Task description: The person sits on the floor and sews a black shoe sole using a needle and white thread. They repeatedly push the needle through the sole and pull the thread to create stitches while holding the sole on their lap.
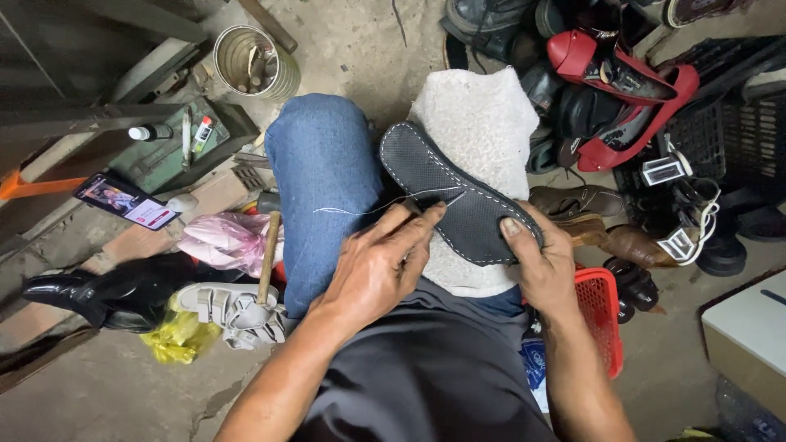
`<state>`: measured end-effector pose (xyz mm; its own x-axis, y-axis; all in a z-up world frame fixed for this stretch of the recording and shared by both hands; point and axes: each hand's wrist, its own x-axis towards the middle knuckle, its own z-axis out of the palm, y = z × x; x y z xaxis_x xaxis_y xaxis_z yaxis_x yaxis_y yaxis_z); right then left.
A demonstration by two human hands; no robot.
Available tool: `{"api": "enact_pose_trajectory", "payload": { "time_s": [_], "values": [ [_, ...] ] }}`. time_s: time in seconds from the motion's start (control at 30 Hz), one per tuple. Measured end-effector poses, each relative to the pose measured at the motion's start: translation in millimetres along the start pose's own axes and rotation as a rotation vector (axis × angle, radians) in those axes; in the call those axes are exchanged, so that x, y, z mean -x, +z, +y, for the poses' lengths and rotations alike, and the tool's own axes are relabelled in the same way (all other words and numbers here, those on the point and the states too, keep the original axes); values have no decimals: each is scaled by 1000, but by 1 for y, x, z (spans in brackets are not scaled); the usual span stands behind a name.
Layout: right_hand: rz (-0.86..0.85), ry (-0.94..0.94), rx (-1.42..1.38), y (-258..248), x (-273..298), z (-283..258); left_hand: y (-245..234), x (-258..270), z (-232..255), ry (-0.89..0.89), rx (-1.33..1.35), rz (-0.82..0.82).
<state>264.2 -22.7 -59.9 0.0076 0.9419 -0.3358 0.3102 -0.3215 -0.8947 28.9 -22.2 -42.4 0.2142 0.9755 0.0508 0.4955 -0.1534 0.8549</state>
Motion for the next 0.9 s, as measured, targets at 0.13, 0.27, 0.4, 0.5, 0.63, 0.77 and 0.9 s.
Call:
{"api": "enact_pose_trajectory", "payload": {
  "time_s": [0.13, 0.27, 0.4, 0.5, 0.63, 0.77, 0.9],
  "values": [
    [5, -53, 27, 1, 2, 7, -2, 0, -2, -16, -10, -28],
    [6, -144, 187, 10, 6, -16, -17, -3, -6, 1, 2, -75],
    [-3, -266, 379, 26, 11, -48, -40, -6, -10, 13, 5, -133],
    [-21, -358, 497, 37, 13, -60, -54, -7, -15, 11, -5, -161],
    [-1, -467, 641, 48, 15, -43, -56, -11, -21, 25, -74, -191],
    [-45, -525, 701, 52, 14, -64, -50, -14, -29, 12, -86, -194],
    [-176, -355, 698, 49, 16, -74, -49, -9, -32, -41, -57, -226]
  ]
}}
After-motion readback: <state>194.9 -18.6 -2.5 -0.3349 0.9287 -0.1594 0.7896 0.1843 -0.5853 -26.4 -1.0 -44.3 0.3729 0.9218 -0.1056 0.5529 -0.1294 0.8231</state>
